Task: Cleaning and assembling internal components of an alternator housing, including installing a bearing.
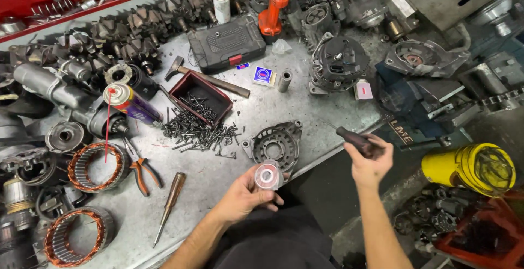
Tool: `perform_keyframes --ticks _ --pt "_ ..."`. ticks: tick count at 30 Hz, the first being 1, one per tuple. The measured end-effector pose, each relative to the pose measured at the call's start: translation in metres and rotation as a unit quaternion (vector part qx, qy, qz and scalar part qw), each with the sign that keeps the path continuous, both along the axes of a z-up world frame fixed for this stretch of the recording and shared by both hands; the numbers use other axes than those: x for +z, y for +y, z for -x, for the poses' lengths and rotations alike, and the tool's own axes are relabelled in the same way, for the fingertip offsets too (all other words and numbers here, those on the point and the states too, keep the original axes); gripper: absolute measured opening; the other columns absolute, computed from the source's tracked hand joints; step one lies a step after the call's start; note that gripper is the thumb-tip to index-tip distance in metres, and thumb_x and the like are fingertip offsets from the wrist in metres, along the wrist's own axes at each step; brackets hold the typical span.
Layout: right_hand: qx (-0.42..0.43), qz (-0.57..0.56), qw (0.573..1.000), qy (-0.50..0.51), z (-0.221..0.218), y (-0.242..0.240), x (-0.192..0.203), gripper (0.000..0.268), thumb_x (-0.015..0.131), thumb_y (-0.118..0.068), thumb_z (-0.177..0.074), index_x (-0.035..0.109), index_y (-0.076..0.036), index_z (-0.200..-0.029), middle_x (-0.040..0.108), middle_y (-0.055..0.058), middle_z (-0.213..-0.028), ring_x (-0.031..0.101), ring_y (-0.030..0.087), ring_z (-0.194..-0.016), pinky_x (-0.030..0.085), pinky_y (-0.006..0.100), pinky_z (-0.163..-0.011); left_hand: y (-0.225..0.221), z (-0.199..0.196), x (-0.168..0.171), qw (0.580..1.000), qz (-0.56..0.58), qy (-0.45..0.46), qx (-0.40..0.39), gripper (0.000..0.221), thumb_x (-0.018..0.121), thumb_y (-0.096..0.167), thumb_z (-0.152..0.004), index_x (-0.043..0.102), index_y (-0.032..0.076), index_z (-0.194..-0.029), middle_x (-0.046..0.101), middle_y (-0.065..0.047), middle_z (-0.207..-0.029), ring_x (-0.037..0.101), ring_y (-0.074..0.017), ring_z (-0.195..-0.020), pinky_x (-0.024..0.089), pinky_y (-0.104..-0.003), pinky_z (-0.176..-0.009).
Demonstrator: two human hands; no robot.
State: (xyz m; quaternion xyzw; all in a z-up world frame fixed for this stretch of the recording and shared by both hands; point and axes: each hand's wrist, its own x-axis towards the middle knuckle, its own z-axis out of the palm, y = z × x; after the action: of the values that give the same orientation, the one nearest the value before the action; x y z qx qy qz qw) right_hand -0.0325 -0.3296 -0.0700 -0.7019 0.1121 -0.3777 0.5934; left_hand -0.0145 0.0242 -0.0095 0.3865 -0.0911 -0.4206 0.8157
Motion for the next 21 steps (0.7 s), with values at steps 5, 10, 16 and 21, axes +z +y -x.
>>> perform_keyframes --ticks 5,10,16,21 --pt "-0.026 -0.020 0.999 -0.002 -0.021 0.006 -0.041 0.058 0.093 0.001 -0.076 0.050 -0.005 -0.114 0.062 0.011 -0.122 0.064 0.017 -0.108 0.057 0.031 -0.092 0.000 0.000 0.004 0.999 -0.020 -0.027 0.002 0.056 0.073 0.013 -0.091 0.049 0.004 -0.141 0.064 -0.010 -0.139 0.073 -0.0197 -0.093 0.064 -0.034 -0.075" --pt "-0.107 0.157 0.957 0.217 -0.042 0.012 -0.056 0.054 0.097 -0.015 -0.074 0.059 -0.002 -0.110 0.068 0.015 -0.103 0.065 0.024 -0.093 0.055 0.037 -0.086 -0.004 0.006 -0.007 0.999 -0.032 -0.035 0.028 0.051 0.070 0.008 -0.093 0.049 0.000 -0.139 0.065 -0.011 -0.136 0.073 -0.0203 -0.090 0.064 -0.035 -0.075" --pt "-0.049 0.343 0.903 0.253 -0.051 0.039 -0.032 0.053 0.094 -0.022 -0.069 0.062 0.000 -0.106 0.068 0.018 -0.100 0.063 0.039 -0.097 0.051 0.046 -0.083 -0.006 0.016 -0.018 0.991 -0.076 -0.059 0.088 0.053 0.069 0.002 -0.092 0.046 0.001 -0.140 0.069 -0.010 -0.113 0.073 -0.0192 -0.086 0.062 -0.033 -0.070" --pt "0.114 0.223 0.930 0.269 -0.020 0.104 0.064 0.042 0.084 -0.026 -0.082 0.068 -0.005 -0.114 0.072 0.011 -0.108 0.069 0.022 -0.097 0.055 0.035 -0.087 -0.003 0.022 -0.019 0.983 -0.143 -0.084 0.083 0.048 0.071 0.006 -0.093 0.048 0.005 -0.134 0.069 -0.006 -0.106 0.071 -0.0168 -0.085 0.061 -0.031 -0.071"
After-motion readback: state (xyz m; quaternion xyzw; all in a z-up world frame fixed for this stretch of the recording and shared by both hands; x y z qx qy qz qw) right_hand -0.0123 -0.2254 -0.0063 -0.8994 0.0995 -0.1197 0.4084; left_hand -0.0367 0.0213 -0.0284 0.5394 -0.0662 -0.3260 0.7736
